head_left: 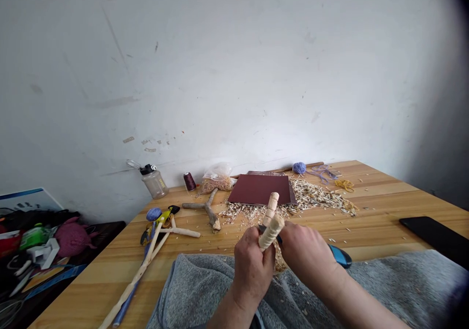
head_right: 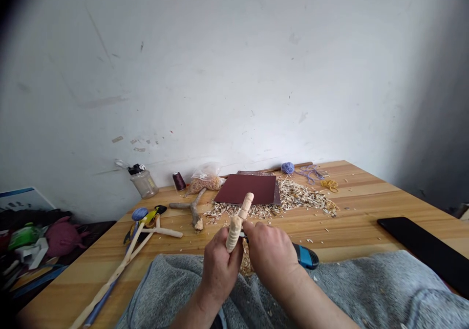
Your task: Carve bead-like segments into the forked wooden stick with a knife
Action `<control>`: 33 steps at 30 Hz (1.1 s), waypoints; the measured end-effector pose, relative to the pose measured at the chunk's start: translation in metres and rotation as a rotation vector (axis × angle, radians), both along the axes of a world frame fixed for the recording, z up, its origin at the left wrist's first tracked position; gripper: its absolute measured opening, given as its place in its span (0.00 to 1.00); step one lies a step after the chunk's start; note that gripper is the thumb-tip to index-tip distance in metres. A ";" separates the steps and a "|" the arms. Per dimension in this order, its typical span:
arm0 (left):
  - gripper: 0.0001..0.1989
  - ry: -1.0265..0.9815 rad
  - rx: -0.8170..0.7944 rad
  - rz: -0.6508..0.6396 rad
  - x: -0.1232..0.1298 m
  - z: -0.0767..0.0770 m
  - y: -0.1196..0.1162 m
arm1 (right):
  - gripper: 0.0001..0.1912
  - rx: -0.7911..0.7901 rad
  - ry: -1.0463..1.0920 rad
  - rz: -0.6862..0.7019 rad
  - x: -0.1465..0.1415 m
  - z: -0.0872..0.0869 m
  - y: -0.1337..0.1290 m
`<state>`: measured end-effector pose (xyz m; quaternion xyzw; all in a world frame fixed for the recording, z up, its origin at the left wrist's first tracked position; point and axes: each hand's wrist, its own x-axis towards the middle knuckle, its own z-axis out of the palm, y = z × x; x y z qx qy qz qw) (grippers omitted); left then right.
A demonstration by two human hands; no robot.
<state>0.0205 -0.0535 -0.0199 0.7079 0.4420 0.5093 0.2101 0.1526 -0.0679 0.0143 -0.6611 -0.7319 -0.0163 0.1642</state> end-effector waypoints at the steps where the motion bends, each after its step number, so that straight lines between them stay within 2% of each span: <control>1: 0.05 -0.039 -0.040 -0.016 -0.001 0.002 0.001 | 0.11 -0.015 0.091 0.068 0.002 0.001 0.001; 4: 0.07 -0.226 -0.228 -0.143 -0.006 0.009 0.006 | 0.11 -0.040 0.487 0.303 0.010 0.006 0.005; 5: 0.09 -0.307 -0.303 -0.199 -0.009 0.011 0.007 | 0.13 -0.042 0.628 0.331 0.013 0.008 0.006; 7: 0.10 -0.468 -0.391 -0.264 -0.015 0.015 0.012 | 0.16 -0.019 0.844 0.278 0.019 0.012 0.012; 11: 0.11 -0.669 -0.423 -0.320 -0.021 0.027 0.026 | 0.21 -0.146 1.046 0.246 0.023 0.026 0.035; 17: 0.09 -0.771 -0.377 -0.406 -0.022 0.057 0.060 | 0.23 -0.118 1.230 0.371 0.002 0.053 0.071; 21: 0.09 -0.840 -0.378 -0.422 -0.021 0.066 0.082 | 0.23 -0.132 1.186 0.369 0.001 0.048 0.083; 24: 0.11 -0.974 -0.427 -0.442 -0.015 0.061 0.098 | 0.20 -0.122 0.986 0.308 0.010 0.032 0.092; 27: 0.18 -1.116 -0.644 -0.444 -0.009 0.051 0.109 | 0.19 -0.062 0.803 0.242 0.018 0.020 0.100; 30: 0.24 -1.206 -0.877 -0.436 -0.008 0.045 0.114 | 0.19 -0.034 0.706 0.193 0.020 0.016 0.104; 33: 0.20 -1.271 -0.880 -0.464 -0.011 0.045 0.115 | 0.19 -0.017 0.663 0.177 0.018 0.013 0.106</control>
